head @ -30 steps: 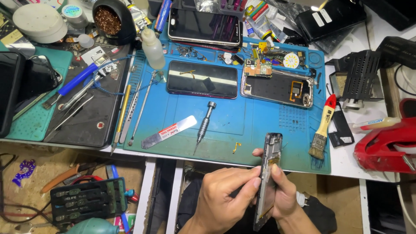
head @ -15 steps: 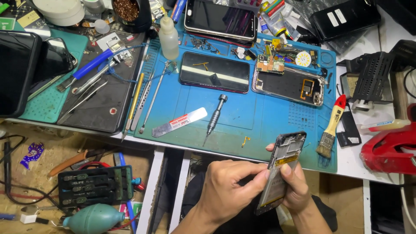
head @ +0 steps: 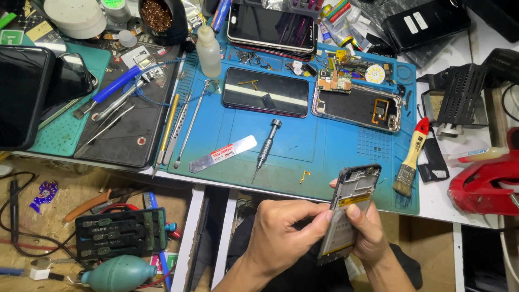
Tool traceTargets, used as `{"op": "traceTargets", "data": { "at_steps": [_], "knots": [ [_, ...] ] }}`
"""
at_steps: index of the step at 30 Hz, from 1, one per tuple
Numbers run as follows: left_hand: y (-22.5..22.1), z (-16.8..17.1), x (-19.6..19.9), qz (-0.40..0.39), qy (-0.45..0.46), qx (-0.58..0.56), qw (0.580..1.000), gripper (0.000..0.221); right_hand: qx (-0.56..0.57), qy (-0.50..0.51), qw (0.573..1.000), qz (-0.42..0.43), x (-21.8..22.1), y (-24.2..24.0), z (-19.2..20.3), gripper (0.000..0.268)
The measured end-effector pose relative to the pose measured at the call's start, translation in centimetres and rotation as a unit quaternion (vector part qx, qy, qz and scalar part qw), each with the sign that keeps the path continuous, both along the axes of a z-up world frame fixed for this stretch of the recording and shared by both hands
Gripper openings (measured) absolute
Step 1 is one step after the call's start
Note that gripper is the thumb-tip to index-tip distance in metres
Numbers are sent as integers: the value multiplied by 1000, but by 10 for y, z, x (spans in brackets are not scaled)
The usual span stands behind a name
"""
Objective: Inspecting and prying the battery from a mobile phone during a repair process at a workbench.
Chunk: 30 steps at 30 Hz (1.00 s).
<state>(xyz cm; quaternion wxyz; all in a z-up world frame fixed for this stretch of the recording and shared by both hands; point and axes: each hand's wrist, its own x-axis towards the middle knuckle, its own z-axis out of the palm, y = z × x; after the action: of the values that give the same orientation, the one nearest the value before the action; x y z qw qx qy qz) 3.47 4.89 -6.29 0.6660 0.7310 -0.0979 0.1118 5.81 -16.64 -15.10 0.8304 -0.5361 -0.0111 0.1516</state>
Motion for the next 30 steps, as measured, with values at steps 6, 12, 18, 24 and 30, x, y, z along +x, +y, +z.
{"op": "traceTargets", "data": {
  "at_steps": [6, 12, 18, 24, 30],
  "knots": [
    [0, -4, 1, 26, -17, 38, 999, 11, -87, -35, 995, -19, 2, 6, 9, 45],
    [-2, -10, -1, 85, -102, 109, 985, 11, -135, -13, 990, -29, -2, 9, 8, 37],
    [-3, -10, -1, 101, -138, 131, 977, 12, -108, 13, 993, -48, -4, 13, 5, 42],
    [-5, -15, -1, 122, -139, 152, 971, 11, -123, 17, 991, -57, -5, 15, 3, 41],
    [-5, -14, -2, 123, -129, 153, 972, 14, -95, 26, 994, -55, -5, 18, 6, 41]
  ]
}}
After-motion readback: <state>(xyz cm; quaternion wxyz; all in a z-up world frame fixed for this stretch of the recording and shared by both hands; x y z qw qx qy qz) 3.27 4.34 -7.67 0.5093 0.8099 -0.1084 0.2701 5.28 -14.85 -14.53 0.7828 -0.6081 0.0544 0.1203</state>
